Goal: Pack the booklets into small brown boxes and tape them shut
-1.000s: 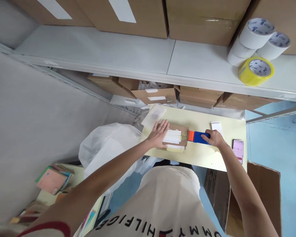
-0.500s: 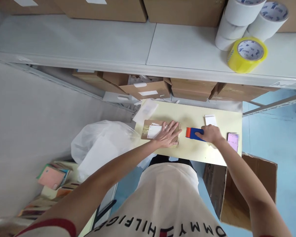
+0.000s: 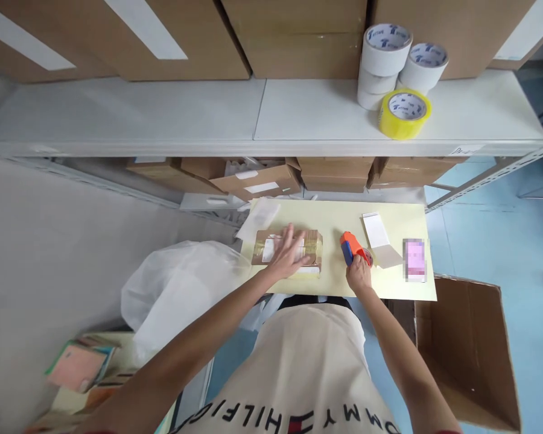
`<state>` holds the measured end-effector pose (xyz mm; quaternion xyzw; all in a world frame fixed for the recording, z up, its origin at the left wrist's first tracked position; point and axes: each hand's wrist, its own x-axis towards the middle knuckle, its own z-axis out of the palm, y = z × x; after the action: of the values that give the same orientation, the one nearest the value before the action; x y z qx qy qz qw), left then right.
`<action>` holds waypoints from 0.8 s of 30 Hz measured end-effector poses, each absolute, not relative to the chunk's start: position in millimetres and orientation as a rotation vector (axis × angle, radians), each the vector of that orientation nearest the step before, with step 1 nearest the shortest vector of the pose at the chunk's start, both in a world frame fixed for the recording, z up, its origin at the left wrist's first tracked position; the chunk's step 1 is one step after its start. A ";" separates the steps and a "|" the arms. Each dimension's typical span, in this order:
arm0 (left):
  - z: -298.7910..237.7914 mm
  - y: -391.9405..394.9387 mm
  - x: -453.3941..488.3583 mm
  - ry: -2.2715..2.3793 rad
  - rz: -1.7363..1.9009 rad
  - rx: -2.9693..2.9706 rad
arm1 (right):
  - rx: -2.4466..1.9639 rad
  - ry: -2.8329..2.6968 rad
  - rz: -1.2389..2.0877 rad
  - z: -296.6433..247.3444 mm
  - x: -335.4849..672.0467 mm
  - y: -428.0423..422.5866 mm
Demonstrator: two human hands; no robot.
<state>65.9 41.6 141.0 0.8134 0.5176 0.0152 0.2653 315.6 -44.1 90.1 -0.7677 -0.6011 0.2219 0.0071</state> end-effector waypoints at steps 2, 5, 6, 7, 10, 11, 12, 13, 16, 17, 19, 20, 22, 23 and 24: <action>133.9 38.6 35.1 1.648 0.156 2.073 | -2.445 -1.809 0.715 70.3 308.4 -59.0; 119.3 34.1 -12.5 1.902 0.329 1.712 | -2.453 -1.774 0.690 61.8 300.6 -72.0; 113.9 33.1 -26.0 1.909 0.372 1.587 | -2.440 -1.772 0.655 64.3 298.4 -73.5; 108.7 32.3 -37.1 1.882 0.409 1.480 | -2.412 -1.772 0.615 68.6 295.6 -73.2; 95.5 31.6 -53.9 1.713 0.514 1.259 | -2.207 -1.790 0.635 86.0 280.5 -61.1; 92.7 31.5 -54.3 1.645 0.558 1.228 | -2.107 -1.797 0.719 91.3 272.9 -53.7; 90.8 31.5 -53.0 1.570 0.610 1.221 | -1.998 -1.799 0.833 95.9 264.4 -45.5; 89.9 31.4 -50.6 1.494 0.666 1.232 | -1.891 -1.785 0.956 99.6 255.8 -37.3; 91.5 30.8 -44.6 1.317 0.787 1.258 | -1.677 -1.609 1.223 106.6 235.1 -18.7; 92.8 30.7 -44.6 1.290 0.800 1.234 | -1.637 -1.520 1.271 108.2 231.7 -15.9; 95.6 31.1 -47.2 1.264 0.799 1.138 | -1.577 -1.355 1.305 111.2 230.8 -14.8; 96.8 31.7 -49.0 1.253 0.798 1.083 | -1.564 -1.291 1.289 112.7 232.6 -15.5; 98.5 33.9 -50.5 1.229 0.809 1.008 | -1.610 -1.190 1.189 115.2 237.7 -17.6; 99.1 35.4 -49.3 1.213 0.816 0.999 | -1.661 -1.145 1.122 116.0 239.8 -18.2; 99.8 37.2 -46.7 1.193 0.821 1.003 | -1.715 -1.105 1.064 116.3 241.1 -18.5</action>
<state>-46.7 37.2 99.8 0.4393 0.5224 0.3592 0.6365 241.1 -18.5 116.3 -0.6806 -0.4383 0.4221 0.4080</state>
